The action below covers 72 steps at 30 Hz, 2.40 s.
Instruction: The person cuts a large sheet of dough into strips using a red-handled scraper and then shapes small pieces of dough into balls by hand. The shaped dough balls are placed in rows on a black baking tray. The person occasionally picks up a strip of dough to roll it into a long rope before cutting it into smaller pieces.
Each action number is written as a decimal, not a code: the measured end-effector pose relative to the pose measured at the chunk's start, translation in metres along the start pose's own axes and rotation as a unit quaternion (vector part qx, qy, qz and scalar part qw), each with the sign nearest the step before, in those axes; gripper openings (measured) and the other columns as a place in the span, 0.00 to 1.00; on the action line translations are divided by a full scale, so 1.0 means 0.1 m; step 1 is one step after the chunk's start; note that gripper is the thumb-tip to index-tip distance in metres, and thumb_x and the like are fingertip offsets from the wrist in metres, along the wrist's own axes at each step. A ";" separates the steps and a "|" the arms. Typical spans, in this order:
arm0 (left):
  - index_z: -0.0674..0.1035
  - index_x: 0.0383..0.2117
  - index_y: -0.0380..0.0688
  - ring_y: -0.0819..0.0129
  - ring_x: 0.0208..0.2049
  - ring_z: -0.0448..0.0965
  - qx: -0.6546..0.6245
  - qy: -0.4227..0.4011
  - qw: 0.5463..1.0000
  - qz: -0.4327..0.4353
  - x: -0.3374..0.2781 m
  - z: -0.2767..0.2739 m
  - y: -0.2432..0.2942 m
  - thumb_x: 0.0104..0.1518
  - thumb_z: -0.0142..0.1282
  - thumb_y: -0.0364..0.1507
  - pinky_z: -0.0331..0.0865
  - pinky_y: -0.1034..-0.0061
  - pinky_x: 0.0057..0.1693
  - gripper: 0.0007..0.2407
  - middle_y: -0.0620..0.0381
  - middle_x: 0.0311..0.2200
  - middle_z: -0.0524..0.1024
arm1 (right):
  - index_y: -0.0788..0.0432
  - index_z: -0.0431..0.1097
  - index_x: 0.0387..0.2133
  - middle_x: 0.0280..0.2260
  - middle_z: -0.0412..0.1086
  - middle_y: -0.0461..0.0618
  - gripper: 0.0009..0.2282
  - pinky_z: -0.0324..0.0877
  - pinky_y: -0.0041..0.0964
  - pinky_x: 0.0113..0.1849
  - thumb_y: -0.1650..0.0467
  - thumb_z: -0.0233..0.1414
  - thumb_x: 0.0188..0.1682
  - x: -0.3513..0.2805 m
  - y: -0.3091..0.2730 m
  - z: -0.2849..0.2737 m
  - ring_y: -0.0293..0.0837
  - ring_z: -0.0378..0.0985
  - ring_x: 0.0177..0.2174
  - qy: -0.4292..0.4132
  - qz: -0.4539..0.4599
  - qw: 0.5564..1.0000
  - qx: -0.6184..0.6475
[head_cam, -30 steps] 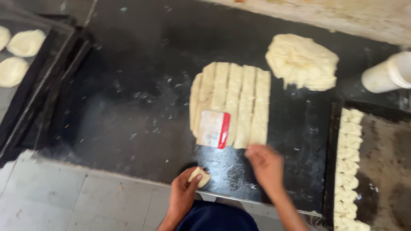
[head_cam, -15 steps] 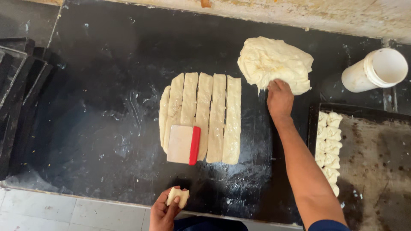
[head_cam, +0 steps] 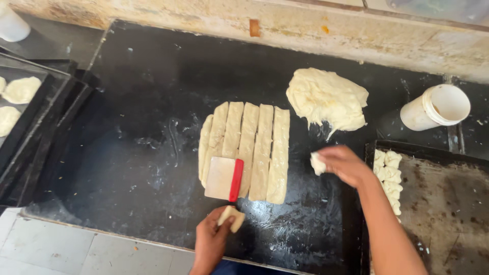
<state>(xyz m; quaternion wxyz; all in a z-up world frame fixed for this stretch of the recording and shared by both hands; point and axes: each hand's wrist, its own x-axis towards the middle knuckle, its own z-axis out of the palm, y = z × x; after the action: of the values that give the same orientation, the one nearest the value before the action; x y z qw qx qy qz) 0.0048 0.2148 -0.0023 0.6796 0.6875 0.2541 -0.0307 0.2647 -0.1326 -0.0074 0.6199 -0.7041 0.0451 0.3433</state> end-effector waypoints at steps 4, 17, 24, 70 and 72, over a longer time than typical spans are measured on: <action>0.81 0.44 0.33 0.77 0.31 0.79 0.037 -0.056 0.996 0.063 -0.01 0.18 0.13 0.56 0.60 0.25 0.75 0.79 0.39 0.11 0.57 0.30 0.83 | 0.57 0.65 0.57 0.43 0.75 0.55 0.22 0.76 0.38 0.46 0.78 0.49 0.46 -1.05 0.11 0.89 0.44 0.81 0.43 -0.001 -0.069 0.961 0.267; 0.70 0.59 0.34 0.73 0.43 0.83 -0.229 -0.309 0.915 -0.122 -0.18 0.08 0.36 0.63 0.50 0.25 0.80 0.76 0.49 0.17 0.55 0.45 0.79 | 0.55 0.77 0.39 0.44 0.72 0.50 0.14 0.64 0.41 0.49 0.69 0.60 0.38 -1.80 0.25 2.30 0.50 0.74 0.44 0.191 -0.495 0.759 -0.377; 0.66 0.62 0.37 0.76 0.31 0.78 0.002 -0.284 0.956 0.065 -0.31 0.04 0.40 0.57 0.58 0.20 0.73 0.81 0.37 0.24 0.54 0.29 0.82 | 0.63 0.81 0.38 0.39 0.75 0.52 0.08 0.71 0.38 0.44 0.75 0.60 0.46 -1.57 0.40 2.24 0.49 0.76 0.43 0.023 -0.130 0.989 0.068; 0.71 0.60 0.36 0.73 0.46 0.77 -0.015 -0.457 0.889 -0.007 -0.50 0.49 0.64 0.65 0.47 0.24 0.73 0.77 0.55 0.17 0.52 0.47 0.78 | 0.57 0.52 0.67 0.60 0.61 0.57 0.39 0.65 0.48 0.56 0.77 0.62 0.40 -2.13 0.62 2.08 0.50 0.69 0.57 0.094 -0.204 0.948 0.226; 0.73 0.59 0.33 0.69 0.50 0.78 0.018 -0.454 0.889 0.055 -0.53 0.57 0.72 0.65 0.45 0.25 0.73 0.75 0.57 0.17 0.50 0.48 0.79 | 0.63 0.49 0.69 0.63 0.60 0.62 0.38 0.67 0.49 0.54 0.79 0.59 0.43 -2.13 0.66 1.92 0.54 0.68 0.57 -0.090 -0.086 0.853 0.507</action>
<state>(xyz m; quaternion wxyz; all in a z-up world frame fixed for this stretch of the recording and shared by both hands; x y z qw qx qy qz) 0.0042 0.1483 0.0804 0.7090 0.6236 -0.1209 -0.3062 -0.0114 -0.0515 0.0525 0.9192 -0.2594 0.0966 0.2801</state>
